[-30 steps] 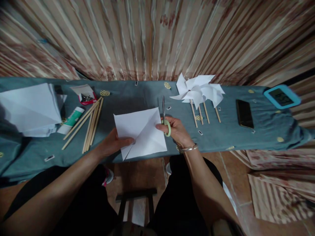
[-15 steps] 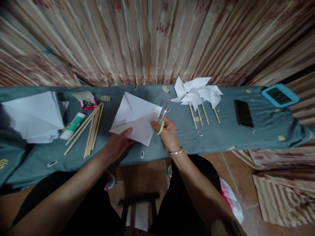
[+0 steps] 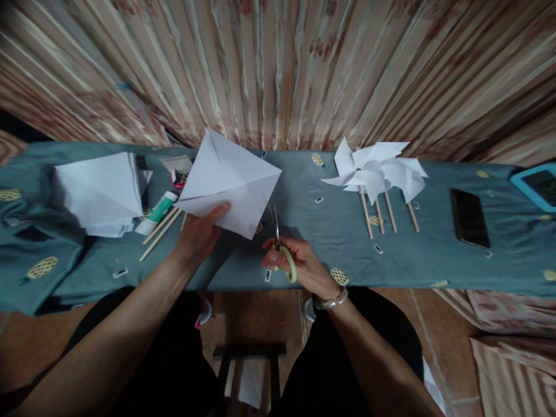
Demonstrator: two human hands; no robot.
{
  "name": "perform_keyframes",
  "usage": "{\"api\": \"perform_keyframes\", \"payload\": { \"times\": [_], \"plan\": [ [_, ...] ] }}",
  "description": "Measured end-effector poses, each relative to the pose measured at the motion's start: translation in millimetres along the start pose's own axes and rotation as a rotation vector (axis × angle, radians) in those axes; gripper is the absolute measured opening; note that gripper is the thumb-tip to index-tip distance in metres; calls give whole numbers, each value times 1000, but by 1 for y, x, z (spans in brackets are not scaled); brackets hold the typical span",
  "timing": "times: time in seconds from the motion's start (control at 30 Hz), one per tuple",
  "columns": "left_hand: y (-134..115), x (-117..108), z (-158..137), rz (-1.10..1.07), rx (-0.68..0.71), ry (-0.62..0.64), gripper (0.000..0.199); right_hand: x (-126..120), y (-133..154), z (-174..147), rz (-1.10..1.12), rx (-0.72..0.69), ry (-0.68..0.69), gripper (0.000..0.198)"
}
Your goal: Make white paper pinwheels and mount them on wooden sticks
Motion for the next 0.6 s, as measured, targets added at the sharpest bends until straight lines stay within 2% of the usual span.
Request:
{"api": "perform_keyframes", "payload": {
  "times": [0.1, 0.27, 0.6],
  "plan": [
    [-4, -1, 6, 26, 16, -27, 41, 3, -2, -4, -91, 68, 103, 52],
    [-6, 0, 7, 50, 19, -22, 43, 6, -2, -5, -95, 109, 172, 52],
    [0, 5, 0, 35, -8, -36, 39, 16, -2, -3, -22, 164, 200, 55]
  ]
}}
Point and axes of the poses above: each hand's wrist, its own z-axis towards the middle knuckle, its own x-axis out of the palm, y = z × x, the point moved 1 cm from there along z, towards the middle knuckle, and after that the axes turned 13 degrees about x, right-handed, at the moved point
